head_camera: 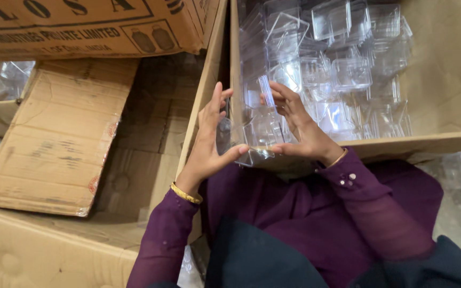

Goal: The person sits on the floor and assembles clear plastic boxes, taking flat or folded box pieces from a large cardboard box, folding and snapping the sides together by hand, and setting the finished boxes aside. The person repeats this cycle continuously throughout the episode.

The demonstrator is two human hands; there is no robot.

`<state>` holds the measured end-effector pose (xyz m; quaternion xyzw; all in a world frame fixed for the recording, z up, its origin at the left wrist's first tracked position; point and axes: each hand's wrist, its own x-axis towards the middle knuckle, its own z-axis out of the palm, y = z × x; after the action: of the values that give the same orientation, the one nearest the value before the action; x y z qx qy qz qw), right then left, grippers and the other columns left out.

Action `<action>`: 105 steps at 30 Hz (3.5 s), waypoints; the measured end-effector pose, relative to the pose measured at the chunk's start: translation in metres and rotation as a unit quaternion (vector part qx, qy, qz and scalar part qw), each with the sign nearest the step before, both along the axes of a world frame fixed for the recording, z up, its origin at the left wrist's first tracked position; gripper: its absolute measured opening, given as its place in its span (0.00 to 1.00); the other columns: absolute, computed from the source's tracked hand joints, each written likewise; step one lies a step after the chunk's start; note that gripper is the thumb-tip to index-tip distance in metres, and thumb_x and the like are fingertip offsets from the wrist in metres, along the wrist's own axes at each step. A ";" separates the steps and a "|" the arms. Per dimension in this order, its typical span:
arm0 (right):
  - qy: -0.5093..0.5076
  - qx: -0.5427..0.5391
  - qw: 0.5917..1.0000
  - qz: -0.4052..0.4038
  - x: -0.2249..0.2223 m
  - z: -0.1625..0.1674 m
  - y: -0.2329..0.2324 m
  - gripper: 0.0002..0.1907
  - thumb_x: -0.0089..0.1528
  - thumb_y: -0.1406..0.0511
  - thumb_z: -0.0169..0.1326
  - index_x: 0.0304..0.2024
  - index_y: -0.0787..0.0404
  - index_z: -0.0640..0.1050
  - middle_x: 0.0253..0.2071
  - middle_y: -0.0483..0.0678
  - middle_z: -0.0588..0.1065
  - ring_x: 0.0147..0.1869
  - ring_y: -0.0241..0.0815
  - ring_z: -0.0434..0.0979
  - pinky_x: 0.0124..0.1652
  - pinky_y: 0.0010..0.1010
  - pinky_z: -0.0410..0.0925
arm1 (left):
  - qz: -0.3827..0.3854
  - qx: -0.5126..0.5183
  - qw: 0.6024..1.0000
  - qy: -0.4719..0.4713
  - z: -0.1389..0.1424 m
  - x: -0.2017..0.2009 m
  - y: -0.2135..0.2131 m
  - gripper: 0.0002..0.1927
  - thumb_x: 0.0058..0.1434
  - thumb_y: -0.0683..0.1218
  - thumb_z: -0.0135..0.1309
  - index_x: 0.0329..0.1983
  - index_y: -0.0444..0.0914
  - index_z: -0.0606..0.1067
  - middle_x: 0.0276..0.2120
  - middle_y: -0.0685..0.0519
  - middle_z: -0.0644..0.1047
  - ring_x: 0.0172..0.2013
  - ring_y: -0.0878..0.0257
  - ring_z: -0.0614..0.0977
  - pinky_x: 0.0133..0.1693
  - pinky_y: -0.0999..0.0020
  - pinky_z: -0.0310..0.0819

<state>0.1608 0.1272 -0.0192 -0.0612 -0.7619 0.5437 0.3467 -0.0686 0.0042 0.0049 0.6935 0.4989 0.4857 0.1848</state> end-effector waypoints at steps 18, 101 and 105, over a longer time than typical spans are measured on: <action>-0.052 0.107 0.993 -0.008 -0.012 0.013 -0.006 0.59 0.53 0.57 0.73 0.79 0.51 0.52 0.70 0.48 0.61 0.79 0.46 0.60 0.77 0.43 0.56 | -0.022 0.004 1.000 -0.008 -0.002 0.000 -0.002 0.63 0.56 0.61 0.67 0.82 0.42 0.40 0.75 0.45 0.61 0.74 0.51 0.61 0.71 0.53 0.63; -0.002 0.066 0.983 -0.172 -0.024 -0.018 -0.021 0.44 0.53 0.63 0.75 0.66 0.57 0.63 0.62 0.50 0.71 0.70 0.44 0.74 0.70 0.41 0.69 | 0.116 0.133 0.970 -0.167 0.002 0.017 0.032 0.30 0.75 0.59 0.30 0.44 0.31 0.75 0.37 0.48 0.77 0.39 0.62 0.79 0.44 0.69 0.72; -0.039 -0.053 0.994 0.084 -0.001 0.010 -0.006 0.39 0.58 0.61 0.69 0.64 0.57 0.61 0.68 0.50 0.64 0.78 0.47 0.61 0.76 0.45 0.57 | 0.039 0.144 0.987 -0.059 0.029 0.017 0.021 0.32 0.74 0.63 0.31 0.44 0.33 0.77 0.39 0.48 0.80 0.41 0.59 0.83 0.45 0.67 0.76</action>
<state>0.1595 0.1207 -0.0091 -0.0364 -0.7475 0.6075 0.2660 -0.0513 0.0253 0.0341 0.6633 0.4387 0.5991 0.0933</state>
